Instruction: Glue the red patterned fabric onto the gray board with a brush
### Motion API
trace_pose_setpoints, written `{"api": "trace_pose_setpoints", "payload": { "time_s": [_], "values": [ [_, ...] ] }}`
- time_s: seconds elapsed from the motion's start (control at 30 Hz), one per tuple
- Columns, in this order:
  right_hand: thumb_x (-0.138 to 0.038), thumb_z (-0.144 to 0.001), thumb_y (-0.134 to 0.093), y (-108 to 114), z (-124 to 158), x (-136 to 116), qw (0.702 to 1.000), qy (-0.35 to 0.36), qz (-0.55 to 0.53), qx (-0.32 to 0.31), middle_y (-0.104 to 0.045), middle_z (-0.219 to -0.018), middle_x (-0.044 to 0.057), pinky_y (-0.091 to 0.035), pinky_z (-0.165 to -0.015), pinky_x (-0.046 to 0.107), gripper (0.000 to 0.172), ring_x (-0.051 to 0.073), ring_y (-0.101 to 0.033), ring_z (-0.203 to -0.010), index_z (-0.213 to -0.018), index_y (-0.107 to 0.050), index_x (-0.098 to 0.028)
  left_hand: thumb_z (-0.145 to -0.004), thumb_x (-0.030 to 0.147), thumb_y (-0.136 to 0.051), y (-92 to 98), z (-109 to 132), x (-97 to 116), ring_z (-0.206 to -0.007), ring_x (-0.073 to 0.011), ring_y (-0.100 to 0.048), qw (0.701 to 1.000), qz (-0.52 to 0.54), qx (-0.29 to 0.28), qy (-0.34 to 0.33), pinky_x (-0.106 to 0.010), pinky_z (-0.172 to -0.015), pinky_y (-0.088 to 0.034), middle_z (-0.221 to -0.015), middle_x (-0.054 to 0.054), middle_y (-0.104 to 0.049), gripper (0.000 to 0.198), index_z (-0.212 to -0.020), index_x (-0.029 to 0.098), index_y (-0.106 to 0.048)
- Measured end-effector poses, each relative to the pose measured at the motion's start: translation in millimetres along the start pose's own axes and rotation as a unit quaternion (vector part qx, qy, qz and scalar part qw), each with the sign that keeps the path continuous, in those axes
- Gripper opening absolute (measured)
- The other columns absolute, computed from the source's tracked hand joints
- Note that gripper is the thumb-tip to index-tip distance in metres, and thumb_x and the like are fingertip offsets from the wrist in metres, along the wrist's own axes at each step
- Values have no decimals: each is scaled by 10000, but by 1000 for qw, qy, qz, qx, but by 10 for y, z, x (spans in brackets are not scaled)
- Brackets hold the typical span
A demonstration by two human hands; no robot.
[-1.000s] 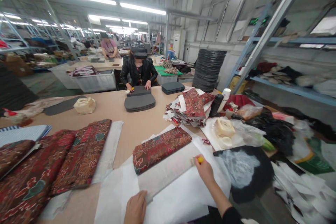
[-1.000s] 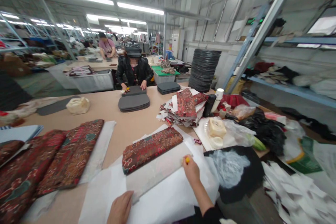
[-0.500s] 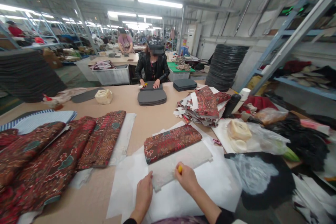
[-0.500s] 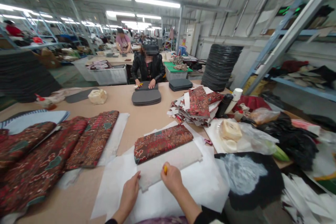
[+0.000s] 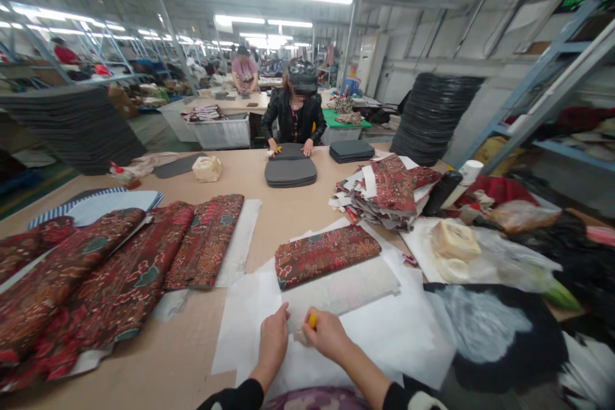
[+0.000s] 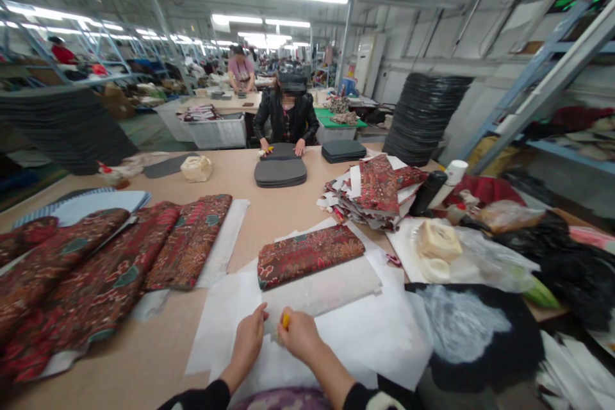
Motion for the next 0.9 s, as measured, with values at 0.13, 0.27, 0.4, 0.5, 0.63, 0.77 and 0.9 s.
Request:
{"api": "trace_pose_setpoints", "payload": {
  "time_s": [0.13,0.27,0.4,0.5,0.63,0.77,0.9],
  "values": [
    [-299,-792,-492,6,-48,39,999,18,-29,-7,-682,-755,6,-347,-608,203,137,138,-607,-718,-842,-597,-225,-848,201,-247,37,22,132,-941,-167,-595,997,-70,-21,-15,-322,-879,-408,-1007,-58,-679,424,-1181,168,-507],
    [-266,-789,-476,147,-74,291,998,-44,-12,31,-671,-717,13,-341,-593,216,140,145,-595,-683,-819,-604,-217,-813,183,-349,38,38,345,-983,-184,-561,983,-165,-62,-56,-339,-906,-368,-1038,-44,-641,331,-1043,213,-585],
    [-270,-770,-500,363,-111,650,994,-60,-59,68,-662,-698,-4,-345,-582,209,135,135,-584,-655,-815,-616,-217,-801,131,-332,-32,39,463,-993,-198,-545,961,-237,-109,-94,-413,-979,-292,-1026,-47,-619,321,-948,202,-609],
    [-263,-769,-495,771,-29,1358,972,-175,-90,127,-646,-641,6,-354,-560,205,151,138,-584,-631,-736,-622,-189,-818,88,-248,-97,29,519,-988,-188,-550,947,-261,-126,-138,-438,-1030,-221,-988,-49,-626,398,-926,198,-615],
    [-280,-840,-359,1388,325,2135,913,-310,-56,258,-628,-627,49,-365,-565,238,279,175,-588,-647,-785,-608,-165,-806,61,-237,-136,3,558,-1010,-192,-555,939,-269,-146,-156,-433,-1038,-210,-991,-60,-634,419,-911,190,-622],
    [-266,-772,-468,1178,238,1967,937,-197,-166,236,-611,-606,-9,-389,-544,210,155,141,-584,-589,-812,-595,-187,-796,53,-241,-112,-41,608,-1007,-193,-570,936,-274,-172,-138,-439,-1039,-211,-986,-67,-647,420,-895,184,-628],
    [-210,-746,-496,976,115,1922,949,-204,-173,170,-608,-539,-28,-403,-525,193,138,121,-583,-525,-785,-623,-173,-779,63,-257,-100,-72,638,-1013,-199,-578,932,-273,-196,-136,-440,-1031,-237,-1007,-75,-660,409,-931,179,-618]
  ]
}}
Point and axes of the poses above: each hand's wrist, its own z-axis away from the middle knuckle, its own y-axis out of the back of the hand, x = y × z, the point moved 9 cm from there along -z, towards the middle knuckle
